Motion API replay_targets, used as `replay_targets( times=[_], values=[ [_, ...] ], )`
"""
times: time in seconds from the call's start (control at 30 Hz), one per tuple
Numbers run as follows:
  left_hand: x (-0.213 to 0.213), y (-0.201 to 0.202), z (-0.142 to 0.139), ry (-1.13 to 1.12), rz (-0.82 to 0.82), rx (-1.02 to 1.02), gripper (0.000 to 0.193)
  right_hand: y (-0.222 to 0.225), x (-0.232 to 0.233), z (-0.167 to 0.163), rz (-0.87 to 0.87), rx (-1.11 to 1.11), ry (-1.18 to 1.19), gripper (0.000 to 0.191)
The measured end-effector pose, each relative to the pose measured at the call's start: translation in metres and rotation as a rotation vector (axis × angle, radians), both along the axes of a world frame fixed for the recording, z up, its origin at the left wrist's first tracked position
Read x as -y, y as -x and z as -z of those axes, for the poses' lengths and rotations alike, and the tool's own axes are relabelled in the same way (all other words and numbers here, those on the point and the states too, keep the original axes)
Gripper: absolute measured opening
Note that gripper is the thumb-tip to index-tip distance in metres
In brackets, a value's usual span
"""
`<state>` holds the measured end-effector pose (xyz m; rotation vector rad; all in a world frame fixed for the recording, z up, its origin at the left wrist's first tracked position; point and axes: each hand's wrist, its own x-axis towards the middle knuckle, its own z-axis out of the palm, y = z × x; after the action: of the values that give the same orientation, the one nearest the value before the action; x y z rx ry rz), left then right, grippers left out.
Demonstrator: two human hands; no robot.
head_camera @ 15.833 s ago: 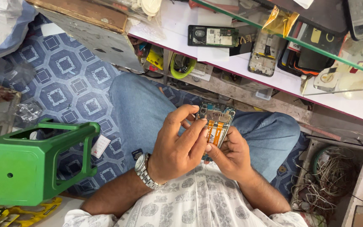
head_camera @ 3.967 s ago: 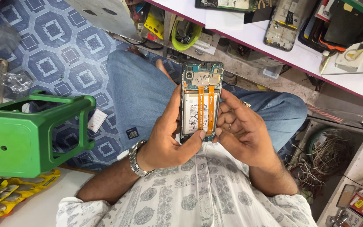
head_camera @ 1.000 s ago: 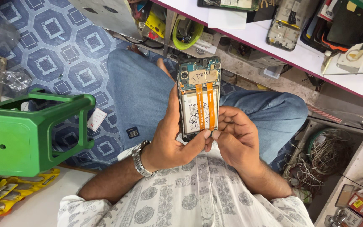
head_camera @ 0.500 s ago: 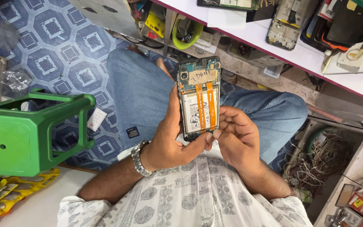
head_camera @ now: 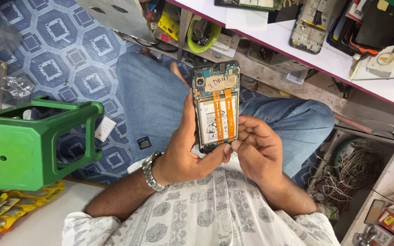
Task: The person sits on the floor and first uses a smartphone, then works on a disassembled phone: they peel an orange flex cable and battery from the phone body, remove the motherboard, handle a display assembly, and press components together while holding the phone on their lap.
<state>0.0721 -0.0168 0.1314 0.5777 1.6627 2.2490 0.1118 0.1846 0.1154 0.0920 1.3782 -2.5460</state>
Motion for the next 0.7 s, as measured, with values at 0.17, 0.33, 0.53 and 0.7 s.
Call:
replay_targets(
  times=[0.17, 0.33, 0.53, 0.7],
  values=[
    [0.0024, 0.0006, -0.0008, -0.021, 0.005, 0.0, 0.104, -0.0003, -0.0019, -0.0047, -0.035, 0.004, 0.015, 0.052],
    [0.0022, 0.0009, 0.0006, -0.012, -0.002, -0.035, 0.104, 0.0012, -0.0037, -0.0067, -0.058, -0.025, 0.019, 0.055],
    [0.0011, 0.0007, 0.0021, -0.02, 0.013, -0.032, 0.104, 0.0006, -0.0049, -0.0059, -0.048, -0.029, 0.017, 0.053],
    [-0.0004, -0.0014, 0.002, 0.011, -0.021, -0.085, 0.104, 0.0005, -0.0042, -0.0046, -0.028, -0.029, 0.0, 0.051]
  ],
)
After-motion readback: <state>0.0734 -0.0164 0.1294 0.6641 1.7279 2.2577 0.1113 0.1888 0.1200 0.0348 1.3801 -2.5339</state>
